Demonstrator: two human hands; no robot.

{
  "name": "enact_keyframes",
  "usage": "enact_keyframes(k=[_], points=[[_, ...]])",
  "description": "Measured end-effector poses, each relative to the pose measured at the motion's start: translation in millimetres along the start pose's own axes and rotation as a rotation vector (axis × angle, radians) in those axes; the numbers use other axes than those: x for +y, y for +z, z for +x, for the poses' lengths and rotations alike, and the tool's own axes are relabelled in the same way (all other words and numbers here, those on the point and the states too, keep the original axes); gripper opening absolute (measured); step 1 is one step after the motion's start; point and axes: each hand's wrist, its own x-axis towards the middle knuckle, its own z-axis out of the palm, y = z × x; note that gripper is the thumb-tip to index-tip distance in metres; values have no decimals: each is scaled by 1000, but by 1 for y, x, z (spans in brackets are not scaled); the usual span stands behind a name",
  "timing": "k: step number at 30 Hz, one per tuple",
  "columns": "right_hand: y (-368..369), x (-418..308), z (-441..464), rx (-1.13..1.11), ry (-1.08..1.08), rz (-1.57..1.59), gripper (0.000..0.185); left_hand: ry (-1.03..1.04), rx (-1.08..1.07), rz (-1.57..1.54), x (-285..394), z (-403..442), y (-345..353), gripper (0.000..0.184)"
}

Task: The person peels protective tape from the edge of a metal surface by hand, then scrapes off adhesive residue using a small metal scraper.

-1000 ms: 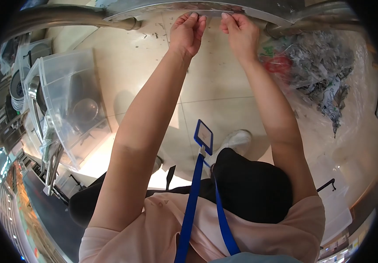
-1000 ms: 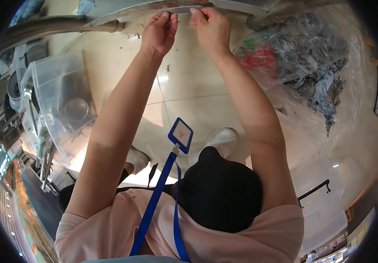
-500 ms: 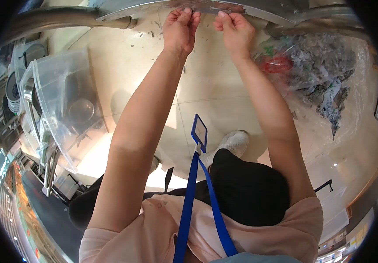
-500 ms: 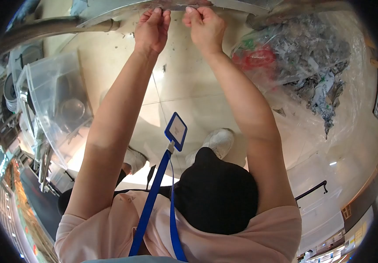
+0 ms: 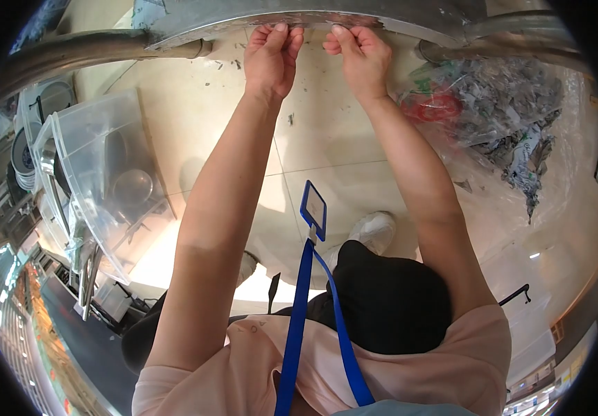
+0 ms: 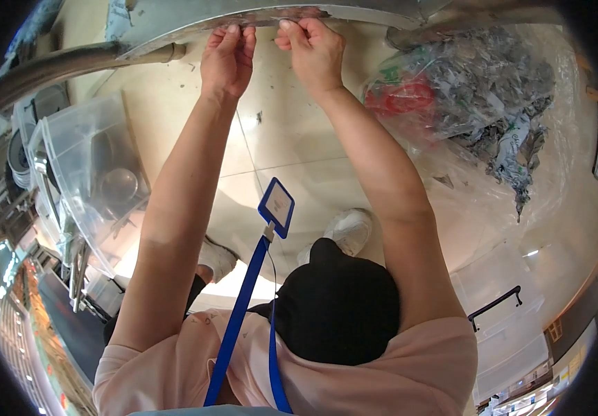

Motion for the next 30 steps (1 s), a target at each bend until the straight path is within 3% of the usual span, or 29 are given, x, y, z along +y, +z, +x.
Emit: enact_keyframes(k=[9,21,30], points=[[-5,-1,0,-126,50,117,18,9,49,-38,-2,-25,-6,7],[1,1,0,-1,40,247,17,90,-23,122,9,-11,5,8],[4,5,-1,-66,59,275,18,110,-23,181,15,-12,-3,8]])
